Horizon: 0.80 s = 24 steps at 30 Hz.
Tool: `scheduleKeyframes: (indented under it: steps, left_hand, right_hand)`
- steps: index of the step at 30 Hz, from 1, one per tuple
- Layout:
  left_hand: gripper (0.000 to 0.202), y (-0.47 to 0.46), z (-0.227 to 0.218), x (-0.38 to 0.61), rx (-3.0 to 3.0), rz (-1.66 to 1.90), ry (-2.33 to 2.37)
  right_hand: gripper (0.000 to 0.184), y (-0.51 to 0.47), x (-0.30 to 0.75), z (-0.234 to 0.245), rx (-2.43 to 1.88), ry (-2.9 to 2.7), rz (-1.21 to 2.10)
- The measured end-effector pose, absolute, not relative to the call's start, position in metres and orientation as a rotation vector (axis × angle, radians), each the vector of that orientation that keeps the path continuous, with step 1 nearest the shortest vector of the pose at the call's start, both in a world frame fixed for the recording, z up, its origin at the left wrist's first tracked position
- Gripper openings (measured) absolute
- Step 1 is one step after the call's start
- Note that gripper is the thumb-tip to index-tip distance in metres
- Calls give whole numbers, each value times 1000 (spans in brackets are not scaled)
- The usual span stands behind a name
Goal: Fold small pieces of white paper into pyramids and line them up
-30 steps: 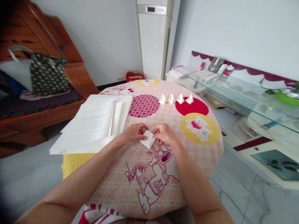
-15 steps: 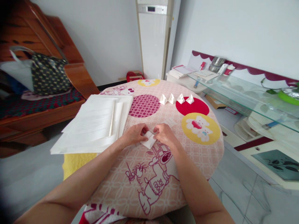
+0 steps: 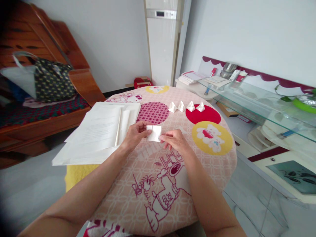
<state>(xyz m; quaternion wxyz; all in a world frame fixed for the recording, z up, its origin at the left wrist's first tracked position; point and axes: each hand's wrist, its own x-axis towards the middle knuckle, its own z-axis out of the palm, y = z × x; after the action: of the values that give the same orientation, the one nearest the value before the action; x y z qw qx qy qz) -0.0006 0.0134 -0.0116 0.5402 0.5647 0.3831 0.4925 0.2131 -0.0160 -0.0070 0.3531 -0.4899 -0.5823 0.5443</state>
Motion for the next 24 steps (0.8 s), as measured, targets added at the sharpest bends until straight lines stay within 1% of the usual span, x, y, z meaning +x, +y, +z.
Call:
scheduleKeyframes:
  steps: [3, 12, 24]
  left_hand:
    - [37, 11, -9, 1, 1319, 1257, 908]
    - [25, 9, -11, 5, 1310, 1341, 900]
    - [26, 8, -9, 6, 1236, 1332, 899]
  right_hand:
    - [35, -18, 208, -6, -1232, -1515, 1429]
    - [34, -21, 201, -6, -1258, -1500, 1399]
    - [30, -21, 197, -6, -1267, -1417, 1386]
